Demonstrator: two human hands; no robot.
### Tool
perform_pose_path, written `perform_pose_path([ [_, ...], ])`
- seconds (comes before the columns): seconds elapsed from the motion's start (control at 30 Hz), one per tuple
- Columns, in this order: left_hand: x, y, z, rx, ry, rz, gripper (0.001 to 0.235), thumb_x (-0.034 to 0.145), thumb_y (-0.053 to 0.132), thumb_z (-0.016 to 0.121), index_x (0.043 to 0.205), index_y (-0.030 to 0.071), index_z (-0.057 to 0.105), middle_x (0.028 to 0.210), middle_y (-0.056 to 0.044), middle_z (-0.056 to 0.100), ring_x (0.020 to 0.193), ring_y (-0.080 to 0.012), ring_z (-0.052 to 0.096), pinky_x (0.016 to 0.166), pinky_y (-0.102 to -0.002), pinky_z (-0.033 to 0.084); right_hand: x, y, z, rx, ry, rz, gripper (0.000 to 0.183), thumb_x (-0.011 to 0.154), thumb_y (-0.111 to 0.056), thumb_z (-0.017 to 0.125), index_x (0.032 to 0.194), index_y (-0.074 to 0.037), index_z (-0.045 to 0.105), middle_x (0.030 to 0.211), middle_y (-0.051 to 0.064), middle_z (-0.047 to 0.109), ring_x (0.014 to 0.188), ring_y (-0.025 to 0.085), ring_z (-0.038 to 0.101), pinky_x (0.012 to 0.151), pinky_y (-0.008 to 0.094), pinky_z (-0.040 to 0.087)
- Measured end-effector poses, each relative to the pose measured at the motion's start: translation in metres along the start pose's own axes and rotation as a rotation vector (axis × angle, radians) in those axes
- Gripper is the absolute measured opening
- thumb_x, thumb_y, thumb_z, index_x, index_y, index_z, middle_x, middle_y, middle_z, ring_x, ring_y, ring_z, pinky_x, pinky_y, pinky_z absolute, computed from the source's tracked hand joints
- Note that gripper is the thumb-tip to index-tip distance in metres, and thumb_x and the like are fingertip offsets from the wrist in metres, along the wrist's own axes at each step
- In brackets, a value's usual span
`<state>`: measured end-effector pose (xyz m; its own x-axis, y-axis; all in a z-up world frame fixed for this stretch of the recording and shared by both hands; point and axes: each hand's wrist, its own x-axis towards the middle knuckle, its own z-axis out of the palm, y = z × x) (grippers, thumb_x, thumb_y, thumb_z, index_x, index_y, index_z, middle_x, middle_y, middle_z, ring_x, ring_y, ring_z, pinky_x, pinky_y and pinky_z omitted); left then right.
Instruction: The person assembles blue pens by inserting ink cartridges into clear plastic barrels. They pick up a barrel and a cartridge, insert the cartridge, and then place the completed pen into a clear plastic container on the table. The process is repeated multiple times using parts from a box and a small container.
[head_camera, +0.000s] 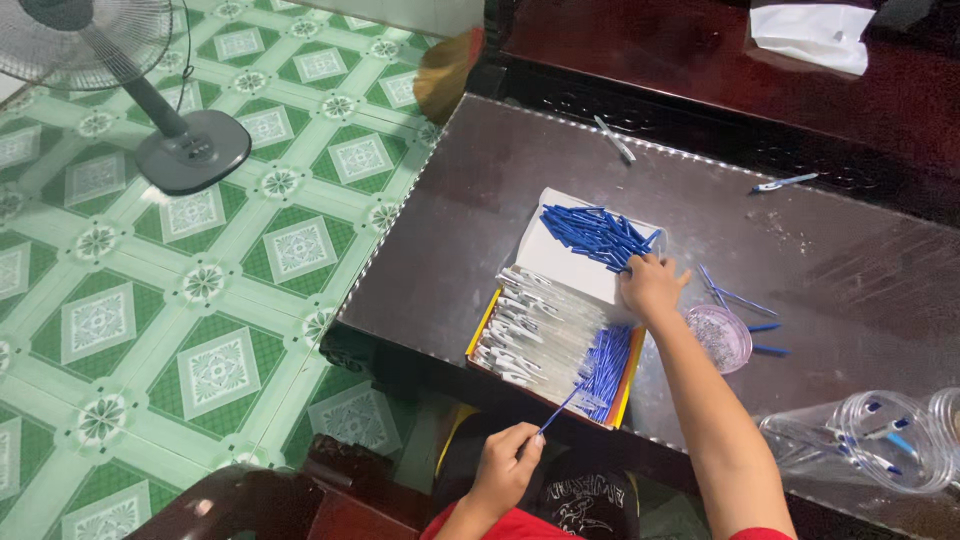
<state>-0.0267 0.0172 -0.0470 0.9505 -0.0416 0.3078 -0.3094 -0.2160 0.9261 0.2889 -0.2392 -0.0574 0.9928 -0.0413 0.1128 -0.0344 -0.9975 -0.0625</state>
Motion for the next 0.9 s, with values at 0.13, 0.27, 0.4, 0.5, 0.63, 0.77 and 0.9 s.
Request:
perform_pose_path([
  [0.13,-0.003,-0.005,0.004,-0.009,-0.02,-0.027,0.022,0.103,0.02,0.055,0.087,0.008,0.065,0.072,-0.004,0.059,0.065,-0.0213,0.056,0.062,-0.038,0.043,-0.007,0.002,0.0,-0.008,0.103,-0.03,0.022,0.091,-0.036,0.061,0.101,-0.025,0.077,0.127,0.009,0.065,0.128,0.039,0.047,0.108,0.083,0.021],
  [0.27,-0.003,-0.013,0.008,0.006,-0.009,-0.025,0.021,0.102,0.021,0.056,0.088,0.008,0.066,0.073,-0.005,0.062,0.066,-0.0224,0.058,0.063,-0.038,0.043,-0.04,-0.004,-0.034,0.304,0.474,-0.123,0.013,0.094,-0.026,0.071,0.102,-0.02,0.077,0.116,0.008,0.064,0.113,0.036,0.05,0.097,0.062,0.033],
  [0.4,0.003,-0.007,0.009,-0.02,-0.007,-0.006,0.022,0.102,0.02,0.056,0.088,0.008,0.067,0.076,-0.004,0.065,0.068,-0.0227,0.062,0.064,-0.037,0.046,-0.148,-0.027,-0.08,0.873,0.34,-0.052,0.026,0.103,-0.024,0.062,0.081,-0.01,0.068,0.073,0.003,0.067,0.069,0.014,0.06,0.068,0.035,0.042],
  [0.5,0.003,-0.009,0.016,-0.031,-0.029,-0.016,0.022,0.102,0.021,0.057,0.088,0.007,0.067,0.074,-0.004,0.062,0.065,-0.022,0.058,0.062,-0.038,0.044,-0.224,-0.039,-0.074,1.458,0.021,0.038,0.019,0.096,-0.01,0.064,0.109,0.003,0.064,0.089,0.02,0.081,0.063,0.022,0.072,0.064,0.033,0.062],
  [0.63,0.002,-0.005,0.023,-0.03,-0.097,-0.009,0.022,0.102,0.021,0.056,0.091,0.007,0.068,0.077,-0.006,0.066,0.068,-0.0246,0.062,0.063,-0.039,0.045,-0.259,-0.032,-0.077,1.741,0.047,0.101,0.038,0.089,-0.005,0.068,0.124,-0.004,0.053,0.077,0.029,0.072,0.055,0.029,0.066,0.056,0.035,0.059],
  [0.77,0.002,0.001,0.027,-0.033,-0.155,0.066,0.022,0.104,0.019,0.054,0.09,0.006,0.065,0.074,-0.007,0.061,0.065,-0.0249,0.057,0.061,-0.04,0.041,-0.277,-0.016,-0.066,1.769,0.063,0.176,0.043,0.091,-0.008,0.067,0.131,-0.002,0.052,0.076,0.028,0.073,0.055,0.026,0.062,0.055,0.032,0.053],
  [0.9,0.001,0.006,0.031,0.0,-0.186,0.109,0.019,0.103,0.016,0.055,0.09,0.006,0.066,0.073,-0.008,0.061,0.063,-0.0253,0.059,0.06,-0.04,0.042,-0.284,-0.01,-0.061,1.861,0.086,0.276,0.061,0.09,-0.008,0.067,0.147,0.0,0.046,0.087,0.022,0.073,0.068,0.027,0.072,0.069,0.04,0.063],
])
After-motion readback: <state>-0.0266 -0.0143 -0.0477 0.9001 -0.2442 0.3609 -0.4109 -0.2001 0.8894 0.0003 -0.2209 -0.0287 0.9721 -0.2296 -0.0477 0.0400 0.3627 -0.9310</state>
